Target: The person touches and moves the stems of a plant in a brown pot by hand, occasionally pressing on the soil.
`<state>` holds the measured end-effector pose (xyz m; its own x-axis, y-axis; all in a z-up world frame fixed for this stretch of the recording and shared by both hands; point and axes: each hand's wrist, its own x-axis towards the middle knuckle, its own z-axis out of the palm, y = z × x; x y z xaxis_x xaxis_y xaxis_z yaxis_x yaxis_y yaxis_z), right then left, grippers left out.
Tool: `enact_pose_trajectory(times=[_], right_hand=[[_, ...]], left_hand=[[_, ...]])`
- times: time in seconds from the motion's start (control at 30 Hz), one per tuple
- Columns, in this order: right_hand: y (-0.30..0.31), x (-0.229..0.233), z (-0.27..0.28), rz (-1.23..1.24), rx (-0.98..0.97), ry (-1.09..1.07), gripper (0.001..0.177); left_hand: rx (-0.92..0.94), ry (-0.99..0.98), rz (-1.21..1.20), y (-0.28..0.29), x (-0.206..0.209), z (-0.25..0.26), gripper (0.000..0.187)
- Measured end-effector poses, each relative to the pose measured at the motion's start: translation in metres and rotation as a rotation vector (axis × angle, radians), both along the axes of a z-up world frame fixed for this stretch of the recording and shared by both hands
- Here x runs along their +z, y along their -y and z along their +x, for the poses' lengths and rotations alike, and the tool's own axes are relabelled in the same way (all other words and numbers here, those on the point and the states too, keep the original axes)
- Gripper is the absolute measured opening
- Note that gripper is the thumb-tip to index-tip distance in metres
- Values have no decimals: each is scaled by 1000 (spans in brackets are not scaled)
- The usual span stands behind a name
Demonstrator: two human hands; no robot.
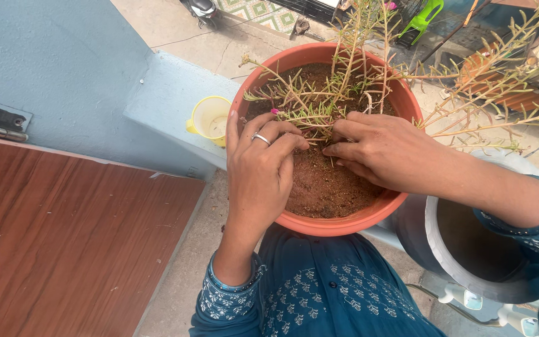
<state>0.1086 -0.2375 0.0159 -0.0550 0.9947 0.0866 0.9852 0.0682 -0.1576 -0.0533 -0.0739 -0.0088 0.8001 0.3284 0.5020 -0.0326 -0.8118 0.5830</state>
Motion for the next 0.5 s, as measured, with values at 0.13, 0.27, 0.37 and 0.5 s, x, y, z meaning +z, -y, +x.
enact_pose_trajectory(times=[0.13,0.27,0.37,0.5], right_hand=[[-3,-7,1,-7,-1,28,34],[-4,-10,7,-28,10,62,22],[-6,-9,9,-6,62,62,24],[-5,-3,5,18,99,44,24]], left_hand=[[-4,4,-1,0,0,0,17],[-3,3,-2,-1,-1,0,16],[-5,3,1,-1,-1,0,17],[-8,0,1,-1,-1,0,17]])
